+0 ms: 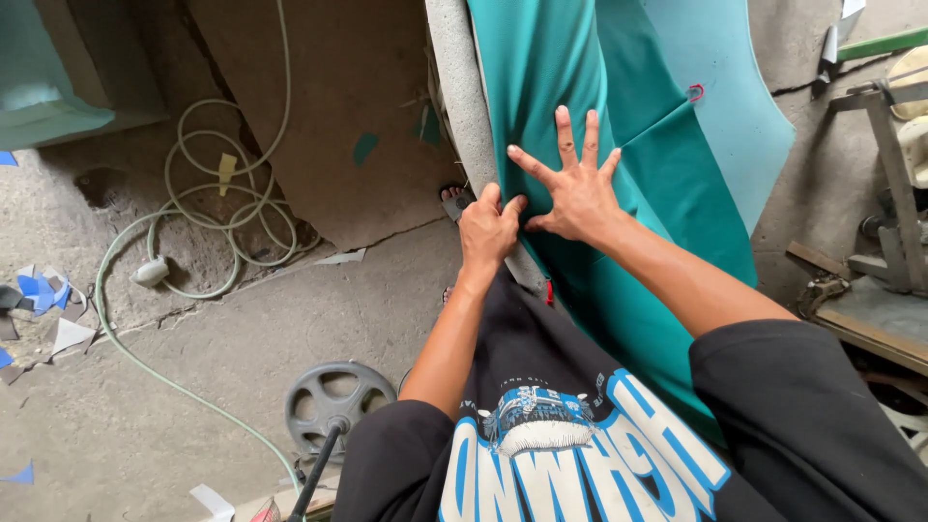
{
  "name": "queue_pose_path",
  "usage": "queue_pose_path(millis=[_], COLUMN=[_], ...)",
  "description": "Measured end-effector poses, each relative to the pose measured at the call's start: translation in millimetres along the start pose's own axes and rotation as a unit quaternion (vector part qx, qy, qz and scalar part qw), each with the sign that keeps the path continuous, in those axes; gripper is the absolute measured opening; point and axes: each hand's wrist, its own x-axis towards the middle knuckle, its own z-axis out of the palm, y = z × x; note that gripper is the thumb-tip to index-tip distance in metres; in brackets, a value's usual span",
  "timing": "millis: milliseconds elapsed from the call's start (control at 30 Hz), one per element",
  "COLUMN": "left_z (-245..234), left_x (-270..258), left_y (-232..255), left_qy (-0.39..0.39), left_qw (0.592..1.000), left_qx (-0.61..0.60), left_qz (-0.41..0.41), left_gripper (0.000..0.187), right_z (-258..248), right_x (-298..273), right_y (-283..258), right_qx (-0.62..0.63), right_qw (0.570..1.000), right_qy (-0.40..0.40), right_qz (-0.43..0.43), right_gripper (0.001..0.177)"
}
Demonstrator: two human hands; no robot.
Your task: The person stretches a teal fabric cover over a chair frame and secures it using a pneumatic staple gun. They repeatedly pull the fabric taut and apply staples along the edges of the foam base to attach the material.
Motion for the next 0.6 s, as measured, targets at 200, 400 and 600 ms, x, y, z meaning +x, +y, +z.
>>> queue_pose_path(millis=[200,400,600], left_z=[3,15,11], left_x=[-6,-53,-66], left_y=[-2,-7,8], left_qy=[0.002,0.070,-0.019], left_qw=[0.999,0.994,0.983], left_qx=[-0.001,-0.015,-0.108], left_qz=[0.040,0.080,-0.149], left_gripper=[0.033,0.037,0.084], right_z=[22,20,17], right_x=[5,5,5], right_y=[8,9,6], right_qx=[-0.143,-0.140,-0.115], right_qw=[0.989,0.990,0.993], right_qy=[0.029,0.020,-0.005], right_qz=[-0.004,0.000,0.006], right_gripper=[0.140,0.141,0.141])
